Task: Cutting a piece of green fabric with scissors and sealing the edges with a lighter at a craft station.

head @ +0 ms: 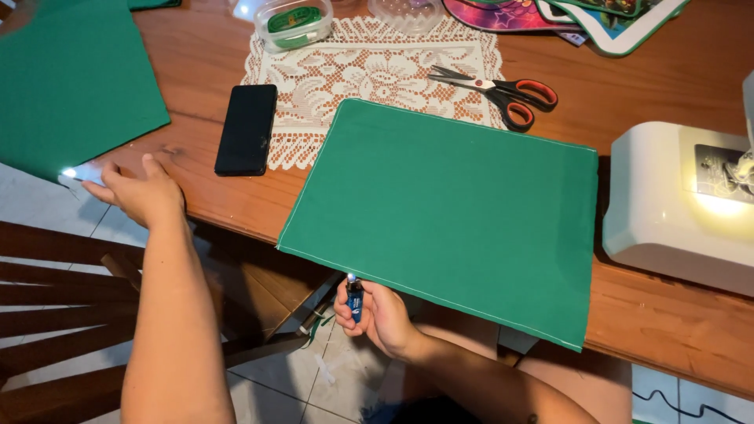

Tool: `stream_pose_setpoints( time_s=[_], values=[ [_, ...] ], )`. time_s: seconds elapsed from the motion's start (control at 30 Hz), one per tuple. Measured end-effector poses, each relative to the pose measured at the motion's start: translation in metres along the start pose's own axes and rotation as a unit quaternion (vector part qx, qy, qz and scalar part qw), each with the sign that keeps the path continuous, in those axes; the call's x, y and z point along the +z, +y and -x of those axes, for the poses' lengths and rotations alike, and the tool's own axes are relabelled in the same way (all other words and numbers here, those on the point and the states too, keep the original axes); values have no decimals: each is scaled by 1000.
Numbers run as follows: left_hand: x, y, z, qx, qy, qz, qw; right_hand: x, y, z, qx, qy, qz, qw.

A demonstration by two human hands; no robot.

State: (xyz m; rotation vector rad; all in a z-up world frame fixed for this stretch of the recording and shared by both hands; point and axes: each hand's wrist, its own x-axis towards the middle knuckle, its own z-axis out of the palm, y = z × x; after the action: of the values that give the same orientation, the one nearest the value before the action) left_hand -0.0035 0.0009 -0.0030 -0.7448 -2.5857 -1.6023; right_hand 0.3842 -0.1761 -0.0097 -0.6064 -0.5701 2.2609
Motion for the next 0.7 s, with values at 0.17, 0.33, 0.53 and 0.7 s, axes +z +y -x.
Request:
stream_pose_setpoints(
  time_s=[0.17,0.33,0.53,0.7],
  values=[
    [3,-6,-4,-1,5,-4,1000,-4,1,2,-3,-2,-5,1000],
    [3,-8,-5,9,-1,-2,1000,-4,-1,6,-9,9,-4,1000],
    [-1,-2,-1,4,-5,-1,1000,-9,-1,10,-11,9,-4,1000],
    [0,-3,-2,-2,0,-4,1000,-10,-3,15,-11,11,-4,1000]
  ],
)
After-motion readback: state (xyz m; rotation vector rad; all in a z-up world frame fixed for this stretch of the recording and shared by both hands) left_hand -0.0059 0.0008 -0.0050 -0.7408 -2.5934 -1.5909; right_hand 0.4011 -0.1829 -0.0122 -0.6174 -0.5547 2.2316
